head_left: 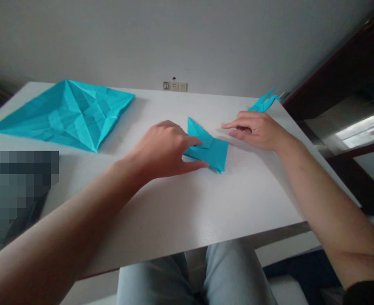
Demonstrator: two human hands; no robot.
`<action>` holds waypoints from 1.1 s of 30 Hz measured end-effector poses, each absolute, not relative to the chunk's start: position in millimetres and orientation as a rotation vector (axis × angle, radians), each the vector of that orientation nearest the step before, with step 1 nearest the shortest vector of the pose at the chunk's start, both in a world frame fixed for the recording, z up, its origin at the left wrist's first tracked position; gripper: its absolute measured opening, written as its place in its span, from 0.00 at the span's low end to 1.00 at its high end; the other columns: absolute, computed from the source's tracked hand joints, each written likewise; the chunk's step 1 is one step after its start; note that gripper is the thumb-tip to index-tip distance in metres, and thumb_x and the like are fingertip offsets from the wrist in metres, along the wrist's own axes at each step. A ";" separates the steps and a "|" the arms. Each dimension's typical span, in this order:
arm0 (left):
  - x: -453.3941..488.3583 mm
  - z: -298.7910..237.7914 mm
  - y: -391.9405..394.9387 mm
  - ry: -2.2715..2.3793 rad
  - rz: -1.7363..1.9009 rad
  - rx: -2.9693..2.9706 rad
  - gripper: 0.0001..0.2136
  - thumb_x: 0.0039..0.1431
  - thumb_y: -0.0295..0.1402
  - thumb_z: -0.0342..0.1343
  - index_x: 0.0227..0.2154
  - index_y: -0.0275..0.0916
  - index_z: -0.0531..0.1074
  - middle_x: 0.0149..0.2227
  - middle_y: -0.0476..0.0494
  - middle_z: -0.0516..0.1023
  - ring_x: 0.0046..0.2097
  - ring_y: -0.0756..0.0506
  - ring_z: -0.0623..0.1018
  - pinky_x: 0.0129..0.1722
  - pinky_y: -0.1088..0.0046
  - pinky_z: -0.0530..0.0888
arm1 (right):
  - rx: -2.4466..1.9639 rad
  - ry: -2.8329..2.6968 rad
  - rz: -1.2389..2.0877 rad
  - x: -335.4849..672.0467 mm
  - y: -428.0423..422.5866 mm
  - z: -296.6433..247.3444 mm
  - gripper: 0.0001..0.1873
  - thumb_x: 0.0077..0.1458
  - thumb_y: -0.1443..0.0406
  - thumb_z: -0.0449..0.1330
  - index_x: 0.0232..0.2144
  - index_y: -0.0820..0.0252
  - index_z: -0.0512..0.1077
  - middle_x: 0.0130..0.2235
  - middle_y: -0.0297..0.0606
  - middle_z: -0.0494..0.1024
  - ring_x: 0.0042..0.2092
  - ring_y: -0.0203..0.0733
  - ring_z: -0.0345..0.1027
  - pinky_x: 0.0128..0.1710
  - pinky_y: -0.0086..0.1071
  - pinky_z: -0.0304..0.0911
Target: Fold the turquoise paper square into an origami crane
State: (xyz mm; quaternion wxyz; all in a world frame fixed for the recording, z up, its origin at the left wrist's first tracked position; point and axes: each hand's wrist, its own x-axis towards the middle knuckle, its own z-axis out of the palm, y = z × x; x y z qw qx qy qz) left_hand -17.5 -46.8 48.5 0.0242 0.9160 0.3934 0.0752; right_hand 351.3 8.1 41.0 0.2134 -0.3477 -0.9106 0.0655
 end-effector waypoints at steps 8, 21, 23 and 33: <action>-22.7 38.0 -38.0 1.096 0.408 2.796 0.28 0.86 0.57 0.63 0.71 0.44 0.90 0.55 0.34 0.98 0.54 0.28 0.96 0.61 0.48 0.87 | -0.793 -2.488 0.310 343.3 5.9 44.4 0.57 0.68 0.15 0.63 0.70 0.49 0.93 0.48 0.45 0.89 0.44 0.54 0.79 0.52 0.50 0.73; -24.6 31.5 -38.9 1.065 0.469 2.794 0.34 0.83 0.58 0.68 0.80 0.45 0.82 0.73 0.29 0.91 0.61 0.26 0.95 0.63 0.47 0.88 | -0.804 -2.545 0.392 338.3 4.8 37.2 0.60 0.67 0.14 0.63 0.74 0.49 0.88 0.53 0.47 0.89 0.48 0.57 0.79 0.55 0.50 0.74; -24.4 27.8 -39.2 1.116 0.545 2.782 0.32 0.85 0.48 0.66 0.85 0.47 0.77 0.73 0.30 0.91 0.60 0.30 0.95 0.62 0.51 0.88 | -0.817 -2.547 0.404 336.8 3.1 37.2 0.60 0.66 0.14 0.64 0.75 0.49 0.88 0.54 0.48 0.88 0.48 0.57 0.79 0.54 0.50 0.75; -20.0 28.7 -41.4 1.174 0.512 2.764 0.26 0.87 0.36 0.57 0.82 0.49 0.78 0.72 0.33 0.89 0.60 0.32 0.96 0.61 0.53 0.90 | -0.840 -2.349 0.141 331.5 2.0 28.8 0.48 0.74 0.25 0.70 0.77 0.48 0.77 0.59 0.47 0.83 0.48 0.53 0.76 0.48 0.50 0.79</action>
